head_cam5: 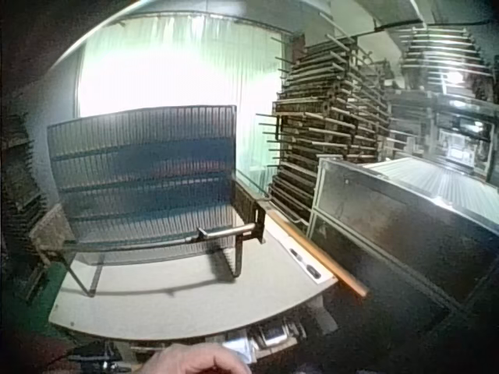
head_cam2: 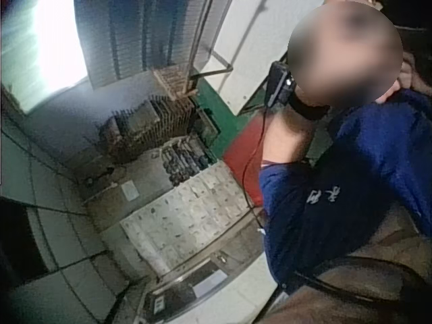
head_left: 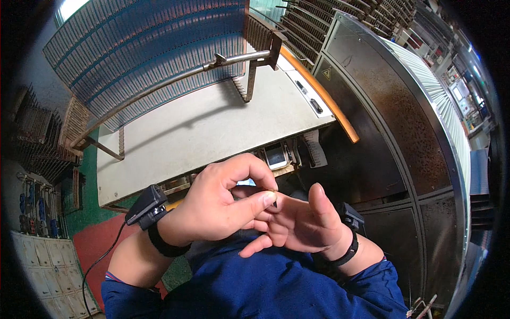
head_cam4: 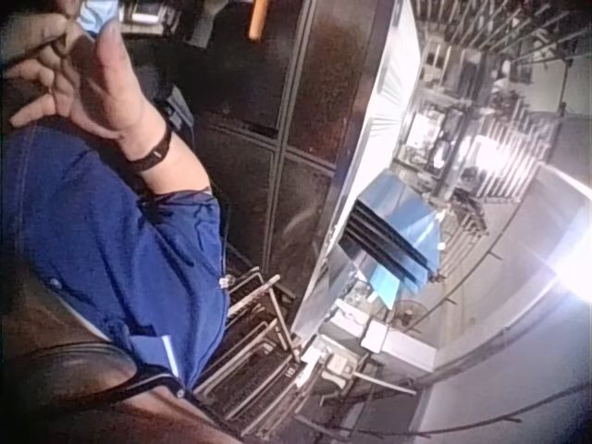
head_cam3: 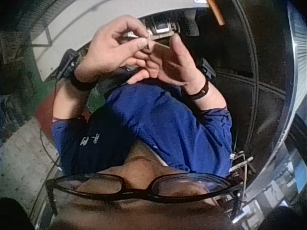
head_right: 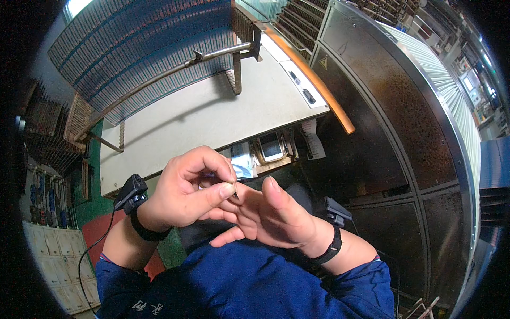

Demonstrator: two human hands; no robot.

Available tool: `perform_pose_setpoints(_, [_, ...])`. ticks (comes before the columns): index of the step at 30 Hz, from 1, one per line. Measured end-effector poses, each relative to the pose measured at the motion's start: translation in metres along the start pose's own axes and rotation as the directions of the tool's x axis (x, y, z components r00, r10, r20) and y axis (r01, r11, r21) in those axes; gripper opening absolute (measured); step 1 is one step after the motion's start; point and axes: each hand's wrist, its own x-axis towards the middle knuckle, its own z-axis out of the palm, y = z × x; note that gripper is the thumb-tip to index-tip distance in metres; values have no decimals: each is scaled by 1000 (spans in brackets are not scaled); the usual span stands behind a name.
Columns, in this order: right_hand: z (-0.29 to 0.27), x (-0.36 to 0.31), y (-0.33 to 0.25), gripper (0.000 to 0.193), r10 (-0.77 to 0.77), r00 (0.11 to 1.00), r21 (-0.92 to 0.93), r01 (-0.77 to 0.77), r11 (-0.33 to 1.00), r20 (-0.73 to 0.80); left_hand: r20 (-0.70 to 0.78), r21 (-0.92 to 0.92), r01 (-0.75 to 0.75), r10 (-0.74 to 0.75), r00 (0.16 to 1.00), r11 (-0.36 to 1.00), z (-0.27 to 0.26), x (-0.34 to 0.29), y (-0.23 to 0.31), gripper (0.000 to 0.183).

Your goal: Manually sorting and stacking printed circuit boards from a conveyor into a storage rack.

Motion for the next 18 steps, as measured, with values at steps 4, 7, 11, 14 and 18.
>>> perform_pose_setpoints(4, [1, 0, -1, 100, 9, 1000, 6, -9, 1000, -2, -2, 30, 28, -27, 1000, 999, -1, 0, 1, 11])
perform_pose_setpoints(7, [1, -1, -1, 101, 11, 1000, -4, -11, 1000, -15, -1, 41, 50, -50, 999, 998, -1, 0, 2, 11])
perform_pose_setpoints(11, [1, 0, 0, 101, 9, 1000, -2, -9, 1000, -17, -77, -46, 6, -10, 997, 999, 5, 0, -3, 10])
perform_pose_setpoints(14, [0, -1, 0, 101, 11, 1000, -5, -11, 1000, -1, -60, 37, -51, 53, 997, 998, 1, 1, -9, 10])
perform_pose_setpoints(18, [0, -1, -1, 102, 15, 1000, -6, -15, 1000, -15, -59, 21, -55, 56, 997, 998, 1, 2, -7, 9])
